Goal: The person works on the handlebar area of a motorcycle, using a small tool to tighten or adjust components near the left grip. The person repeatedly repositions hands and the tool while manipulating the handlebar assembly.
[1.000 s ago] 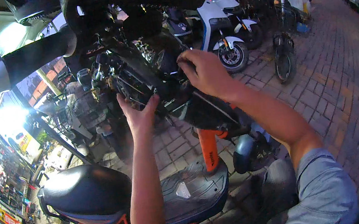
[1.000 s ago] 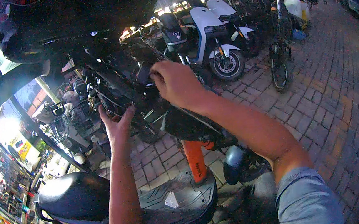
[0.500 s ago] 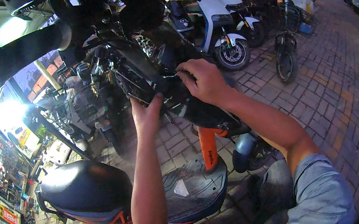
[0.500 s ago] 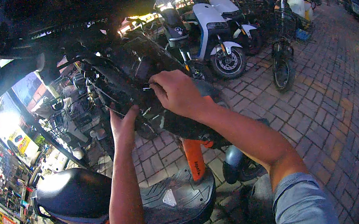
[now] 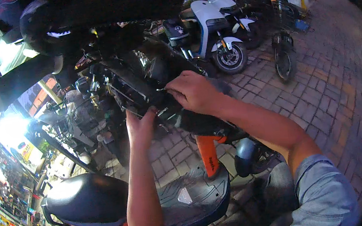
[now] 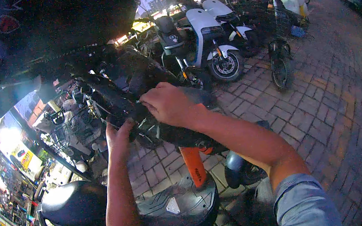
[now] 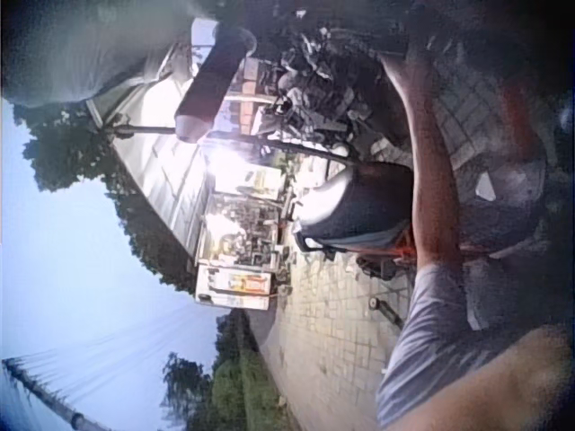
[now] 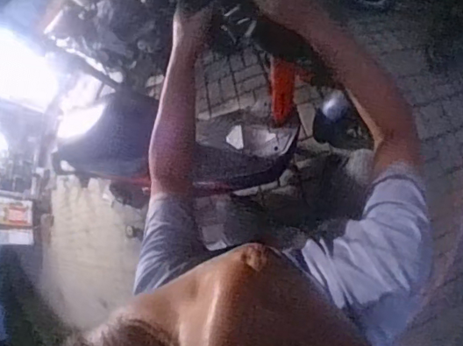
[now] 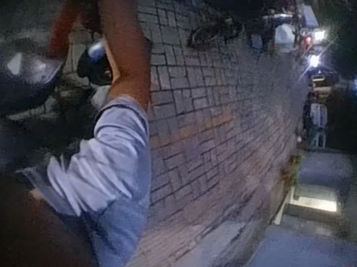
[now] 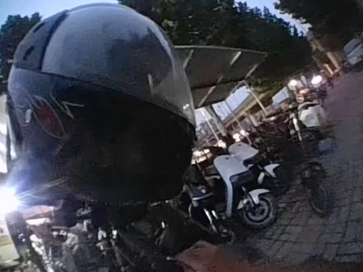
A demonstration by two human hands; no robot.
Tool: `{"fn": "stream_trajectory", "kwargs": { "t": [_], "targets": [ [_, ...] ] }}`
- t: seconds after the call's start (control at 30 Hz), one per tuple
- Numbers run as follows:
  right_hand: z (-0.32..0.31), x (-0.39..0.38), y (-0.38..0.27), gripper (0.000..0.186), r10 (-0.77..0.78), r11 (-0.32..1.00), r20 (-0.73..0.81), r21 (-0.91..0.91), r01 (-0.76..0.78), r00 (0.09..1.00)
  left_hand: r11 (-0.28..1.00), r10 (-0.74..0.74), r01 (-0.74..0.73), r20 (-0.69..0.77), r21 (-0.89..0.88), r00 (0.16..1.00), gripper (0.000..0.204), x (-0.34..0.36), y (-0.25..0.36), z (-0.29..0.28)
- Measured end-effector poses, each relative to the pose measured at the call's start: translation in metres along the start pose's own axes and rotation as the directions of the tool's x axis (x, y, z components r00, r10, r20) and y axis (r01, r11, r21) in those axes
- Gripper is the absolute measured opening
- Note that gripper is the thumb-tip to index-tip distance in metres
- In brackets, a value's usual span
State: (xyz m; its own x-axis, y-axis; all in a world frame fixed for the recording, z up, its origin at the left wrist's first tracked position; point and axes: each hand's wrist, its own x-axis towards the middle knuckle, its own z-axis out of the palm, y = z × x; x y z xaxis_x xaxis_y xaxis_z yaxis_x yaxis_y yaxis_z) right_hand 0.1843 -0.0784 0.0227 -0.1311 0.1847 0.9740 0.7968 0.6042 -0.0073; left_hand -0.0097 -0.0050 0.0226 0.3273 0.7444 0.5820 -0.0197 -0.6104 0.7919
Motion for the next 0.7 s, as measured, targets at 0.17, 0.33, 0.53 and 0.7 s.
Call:
{"fn": "stream_trajectory", "kwargs": {
  "t": [0.17,0.33,0.53,0.7],
  "targets": [
    [-0.002,-0.004,0.005,0.019,-0.132,0.988,0.099,-0.068,0.139,0.986,0.996,-0.052,0.049,-0.037,-0.076,0.998,0.052,-0.004,-0.004,0.004],
    [-0.005,-0.007,0.006,0.019,-0.249,0.955,0.166,-0.121,0.27,0.954,0.991,-0.032,0.03,-0.013,-0.13,0.999,0.054,-0.005,-0.005,0.004],
    [-0.007,0.001,0.009,0.014,-0.336,0.927,0.239,-0.089,0.365,0.911,0.993,-0.036,0.035,-0.009,-0.114,0.999,0.054,-0.005,-0.008,0.003],
    [-0.014,0.005,0.003,0.026,-0.423,0.825,0.355,-0.23,0.516,0.834,0.994,-0.042,0.041,-0.015,-0.098,0.999,0.053,-0.005,-0.005,0.003]
  ]
}}
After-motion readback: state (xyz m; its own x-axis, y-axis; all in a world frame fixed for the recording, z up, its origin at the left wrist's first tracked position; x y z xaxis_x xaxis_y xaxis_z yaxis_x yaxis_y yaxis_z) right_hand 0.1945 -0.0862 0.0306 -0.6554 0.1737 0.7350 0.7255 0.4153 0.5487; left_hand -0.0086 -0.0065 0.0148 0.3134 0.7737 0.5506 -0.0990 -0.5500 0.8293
